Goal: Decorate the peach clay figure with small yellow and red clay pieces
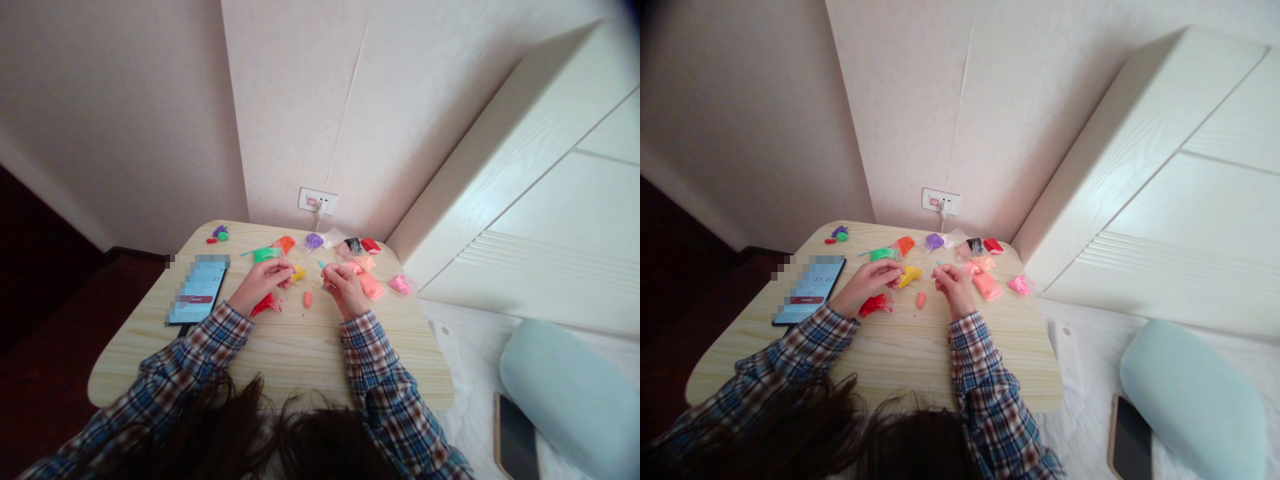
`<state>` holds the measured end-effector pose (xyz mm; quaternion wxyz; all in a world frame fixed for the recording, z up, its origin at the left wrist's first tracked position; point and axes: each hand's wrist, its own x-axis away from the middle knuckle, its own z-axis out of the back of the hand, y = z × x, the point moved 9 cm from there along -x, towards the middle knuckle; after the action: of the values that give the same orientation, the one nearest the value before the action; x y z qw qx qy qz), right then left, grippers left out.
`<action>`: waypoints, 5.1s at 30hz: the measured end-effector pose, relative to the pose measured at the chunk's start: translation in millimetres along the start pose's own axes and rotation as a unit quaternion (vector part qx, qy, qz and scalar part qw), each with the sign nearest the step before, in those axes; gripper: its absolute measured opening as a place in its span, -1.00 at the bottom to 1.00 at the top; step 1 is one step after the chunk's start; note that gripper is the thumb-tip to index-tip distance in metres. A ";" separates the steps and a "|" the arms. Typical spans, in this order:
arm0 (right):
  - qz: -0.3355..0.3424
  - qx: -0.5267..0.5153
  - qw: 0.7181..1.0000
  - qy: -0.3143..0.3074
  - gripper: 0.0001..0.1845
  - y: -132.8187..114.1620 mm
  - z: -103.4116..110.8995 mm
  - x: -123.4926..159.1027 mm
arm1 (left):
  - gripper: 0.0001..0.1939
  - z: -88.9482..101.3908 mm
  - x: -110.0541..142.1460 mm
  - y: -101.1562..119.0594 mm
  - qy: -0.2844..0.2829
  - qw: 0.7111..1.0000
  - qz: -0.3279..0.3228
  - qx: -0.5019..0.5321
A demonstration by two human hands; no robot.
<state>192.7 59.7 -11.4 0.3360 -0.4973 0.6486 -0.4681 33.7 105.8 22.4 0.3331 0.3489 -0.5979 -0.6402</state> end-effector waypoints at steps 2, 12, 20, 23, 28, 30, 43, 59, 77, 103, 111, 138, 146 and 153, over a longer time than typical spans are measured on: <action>0.004 0.009 1.000 0.002 -0.67 -0.3 0.0 -0.4 | -0.81 0.9 -0.4 0.4 0.005 1.000 -0.001 0.000; 0.009 0.025 1.000 0.008 -0.69 0.1 1.8 0.1 | -0.81 7.0 0.3 2.7 0.034 0.999 -0.001 -0.002; 0.006 0.026 1.000 0.005 -0.65 1.5 1.6 -0.4 | -0.82 8.9 -0.2 6.5 0.051 0.999 -0.002 -0.002; 0.007 0.029 1.000 0.006 -0.67 1.7 2.1 -0.7 | -0.80 9.2 -0.2 6.4 0.052 0.999 -0.005 -0.003; 0.000 0.030 1.000 -0.006 -0.58 2.9 -1.1 -0.9 | -0.77 9.7 0.3 5.3 0.052 0.999 -0.008 -0.010; -0.003 0.026 1.000 -0.007 -0.55 3.3 -1.8 -1.0 | -0.77 10.2 0.2 4.8 0.053 0.998 -0.009 -0.013; -0.001 0.032 0.999 -0.015 -0.66 3.1 -3.1 -0.6 | -0.82 15.0 -2.5 2.8 0.055 0.995 -0.033 -0.074; -0.048 0.088 0.993 -0.054 -0.70 21.1 -9.6 0.8 | -0.94 -0.3 2.2 16.2 0.036 0.935 -0.167 -0.310; 0.223 0.274 0.924 -0.146 -0.88 -22.4 -53.7 23.2 | -0.87 22.0 24.3 56.7 0.209 0.863 -0.289 -0.356; 0.343 0.379 0.842 -0.171 -0.94 -33.1 -72.5 43.9 | -0.91 -2.6 28.9 59.5 0.139 0.819 -0.340 -0.441; 0.346 0.372 0.848 -0.149 -0.93 -38.7 -67.6 43.1 | -0.92 -4.4 25.4 55.3 0.105 0.839 -0.335 -0.415; 0.345 0.364 0.858 -0.114 -0.92 -44.5 -62.1 43.3 | -0.88 -16.7 20.5 41.4 0.008 0.862 -0.309 -0.401; 0.324 0.383 0.855 -0.130 -0.92 -36.8 -60.2 39.2 | -0.69 -1.0 7.1 22.2 0.034 0.919 -0.214 -0.330; 0.363 0.448 0.805 -0.139 -0.91 -40.8 -64.7 43.9 | -0.62 -1.8 2.6 15.1 0.019 0.937 -0.183 -0.296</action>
<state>135.6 32.4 50.0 0.7532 -0.0798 0.4466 -0.4763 34.0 101.7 37.2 0.3091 0.3501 -0.3008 -0.8315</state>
